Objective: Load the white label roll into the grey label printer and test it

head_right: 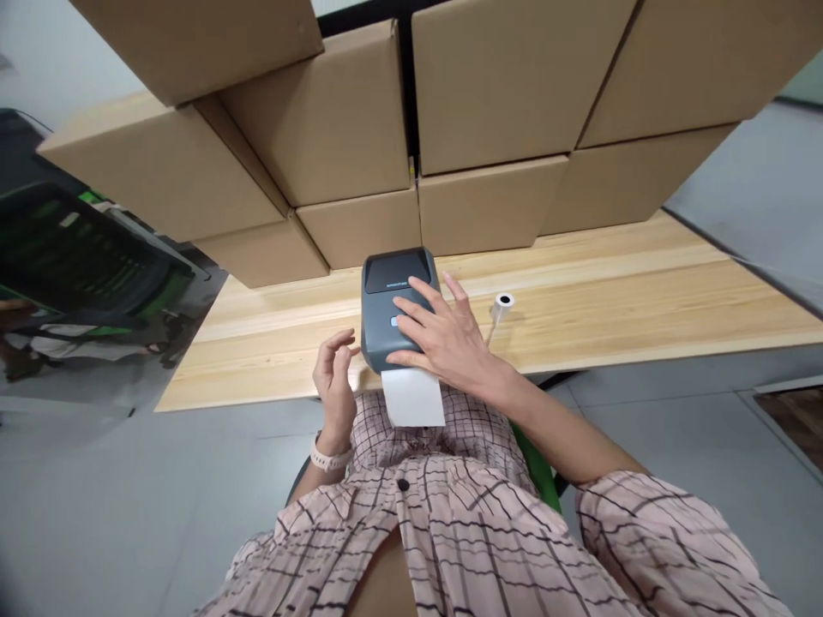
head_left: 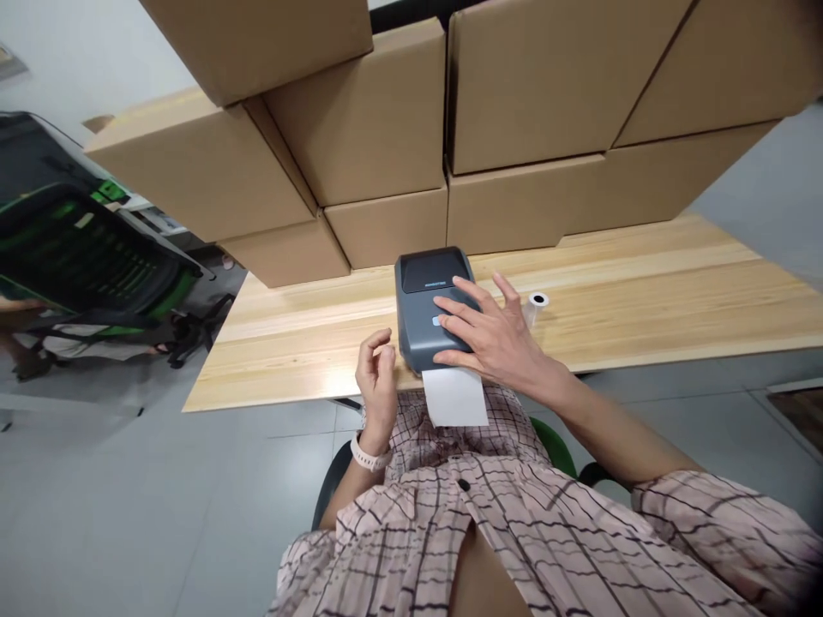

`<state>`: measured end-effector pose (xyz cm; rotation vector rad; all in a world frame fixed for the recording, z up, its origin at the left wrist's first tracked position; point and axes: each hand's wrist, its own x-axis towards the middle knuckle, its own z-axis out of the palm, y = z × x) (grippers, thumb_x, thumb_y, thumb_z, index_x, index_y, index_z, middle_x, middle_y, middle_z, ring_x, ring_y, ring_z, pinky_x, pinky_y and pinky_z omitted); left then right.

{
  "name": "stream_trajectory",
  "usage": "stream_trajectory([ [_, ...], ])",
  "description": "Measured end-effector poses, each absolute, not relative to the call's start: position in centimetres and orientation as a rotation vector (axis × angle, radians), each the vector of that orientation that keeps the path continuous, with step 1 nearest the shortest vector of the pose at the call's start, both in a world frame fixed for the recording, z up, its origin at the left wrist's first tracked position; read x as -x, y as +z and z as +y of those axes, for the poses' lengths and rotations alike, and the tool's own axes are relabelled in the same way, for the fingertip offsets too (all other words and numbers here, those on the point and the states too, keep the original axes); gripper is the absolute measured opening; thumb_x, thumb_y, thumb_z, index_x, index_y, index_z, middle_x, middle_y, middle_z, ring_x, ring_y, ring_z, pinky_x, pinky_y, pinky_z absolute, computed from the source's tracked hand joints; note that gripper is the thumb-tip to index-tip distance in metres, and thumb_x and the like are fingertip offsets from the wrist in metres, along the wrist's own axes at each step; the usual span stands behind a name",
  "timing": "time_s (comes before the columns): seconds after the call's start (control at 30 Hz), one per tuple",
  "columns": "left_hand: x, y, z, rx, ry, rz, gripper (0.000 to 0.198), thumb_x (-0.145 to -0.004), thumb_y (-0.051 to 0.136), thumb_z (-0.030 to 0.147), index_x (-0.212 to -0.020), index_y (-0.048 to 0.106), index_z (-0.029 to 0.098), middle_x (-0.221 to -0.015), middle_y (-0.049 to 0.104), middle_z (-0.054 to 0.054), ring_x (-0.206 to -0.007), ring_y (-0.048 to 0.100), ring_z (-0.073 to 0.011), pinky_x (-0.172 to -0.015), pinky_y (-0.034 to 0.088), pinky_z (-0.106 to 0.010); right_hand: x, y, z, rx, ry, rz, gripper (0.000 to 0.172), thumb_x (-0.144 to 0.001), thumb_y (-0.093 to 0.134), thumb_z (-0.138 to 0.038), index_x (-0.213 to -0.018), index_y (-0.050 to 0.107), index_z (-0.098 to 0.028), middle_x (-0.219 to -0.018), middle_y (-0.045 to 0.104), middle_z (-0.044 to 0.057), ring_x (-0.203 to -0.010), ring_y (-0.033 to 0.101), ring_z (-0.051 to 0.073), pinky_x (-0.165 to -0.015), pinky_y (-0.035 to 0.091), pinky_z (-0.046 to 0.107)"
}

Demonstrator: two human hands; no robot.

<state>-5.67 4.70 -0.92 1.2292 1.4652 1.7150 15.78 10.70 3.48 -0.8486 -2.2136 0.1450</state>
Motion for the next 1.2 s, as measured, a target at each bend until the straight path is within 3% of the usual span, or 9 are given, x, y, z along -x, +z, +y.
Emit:
stream_trajectory([
  [0.1,5.1,-0.6,5.4,-1.198,1.69,1.392,0.048,-0.099,0.063,0.054,-0.137,0.068,0.025,-0.15,0.066,-0.011,-0.143,0.058,-0.0272,-0.119,0.047,-0.044,-16.4,2.4,10.5,0.888,0.287,-2.08,0.044,-0.103,0.055,-0.066,-0.125,0.069,-0.031,-0.154,0.065,0.006,-0.153,0.05,0.034,-0.13,0.027,0.069],
  [0.2,4.8,-0.3,5.4,-1.17,1.586,1.352,0.055,-0.102,0.058,0.056,-0.147,0.063,0.025,-0.163,0.057,-0.01,-0.154,0.049,-0.0277,-0.129,0.04,-0.046,-17.5,0.3,10.3,0.946,0.502,-1.793,0.048,-0.11,0.041,-0.059,-0.145,0.061,-0.032,-0.164,0.055,0.008,-0.157,0.045,0.029,-0.129,0.036,0.062],
  [0.43,4.5,-1.6,5.4,-1.307,1.563,1.425,0.065,-0.104,0.047,0.061,-0.156,0.057,0.023,-0.168,0.051,-0.01,-0.16,0.042,-0.027,-0.135,0.03,-0.043,-17.0,-3.2,9.1,0.994,0.829,-1.54,0.065,-0.109,0.037,-0.064,-0.165,0.042,-0.032,-0.173,0.043,0.005,-0.162,0.036,0.027,-0.136,0.026,0.055],
  [0.57,4.1,-2.5,5.0,-1.362,1.489,1.494,0.067,-0.107,0.04,0.059,-0.163,0.047,0.024,-0.176,0.036,-0.006,-0.167,0.027,-0.024,-0.138,0.023,-0.038,-15.9,-3.8,8.2,1.059,0.792,-1.53,0.067,-0.109,0.032,-0.064,-0.169,0.036,-0.032,-0.177,0.034,0.002,-0.165,0.029,0.029,-0.138,0.021,0.057],
  [0.67,4.2,-2.8,5.1,-1.4,1.485,1.517,0.064,-0.109,0.036,0.057,-0.162,0.048,0.024,-0.179,0.029,-0.004,-0.169,0.019,-0.0238,-0.138,0.021,-0.04,-15.8,-3.7,7.9,1.058,0.732,-1.571,0.068,-0.109,0.027,-0.064,-0.171,0.031,-0.036,-0.177,0.033,-0.001,-0.166,0.028,0.03,-0.138,0.019,0.061],
  [0.8,4.9,-3.2,5.7,-1.41,1.511,1.521,0.062,-0.109,0.034,0.055,-0.159,0.053,0.023,-0.178,0.03,-0.006,-0.169,0.02,-0.027,-0.139,0.019,-0.047,-15.9,-3.2,7.8,1.063,0.707,-1.615,0.066,-0.11,0.02,-0.064,-0.171,0.028,-0.04,-0.177,0.033,-0.004,-0.166,0.027,0.031,-0.137,0.016,0.064],
  [1.0,5.5,-2.5,7.0,-1.53,1.637,1.447,0.061,-0.111,0.026,0.053,-0.153,0.06,0.026,-0.165,0.053,-0.004,-0.165,0.033,-0.0239,-0.141,0.01,-0.049,-16.1,-0.5,8.2,1.057,0.66,-1.703,0.076,-0.106,0.009,-0.072,-0.172,0.027,-0.038,-0.178,0.033,0.001,-0.166,0.028,0.034,-0.137,0.014,0.063],
  [1.1,5.7,-0.3,8.7,-1.504,1.74,1.341,0.059,-0.111,0.028,0.051,-0.147,0.066,0.025,-0.159,0.062,-0.005,-0.16,0.042,-0.0226,-0.14,0.017,-0.047,-16.3,2.9,10.0,1.024,0.528,-1.785,0.082,-0.103,0.007,-0.077,-0.17,0.03,-0.036,-0.173,0.041,0.006,-0.163,0.034,0.035,-0.135,0.016,0.066],
  [1.2,6.1,2.1,11.4,-1.424,1.805,1.224,0.053,-0.107,0.044,0.05,-0.147,0.066,0.023,-0.155,0.065,-0.008,-0.148,0.058,-0.0246,-0.133,0.036,-0.046,-16.3,6.7,13.6,0.992,0.383,-1.826,0.087,-0.1,0.004,-0.082,-0.166,0.037,-0.035,-0.168,0.049,0.007,-0.161,0.038,0.034,-0.135,0.017,0.064],
])
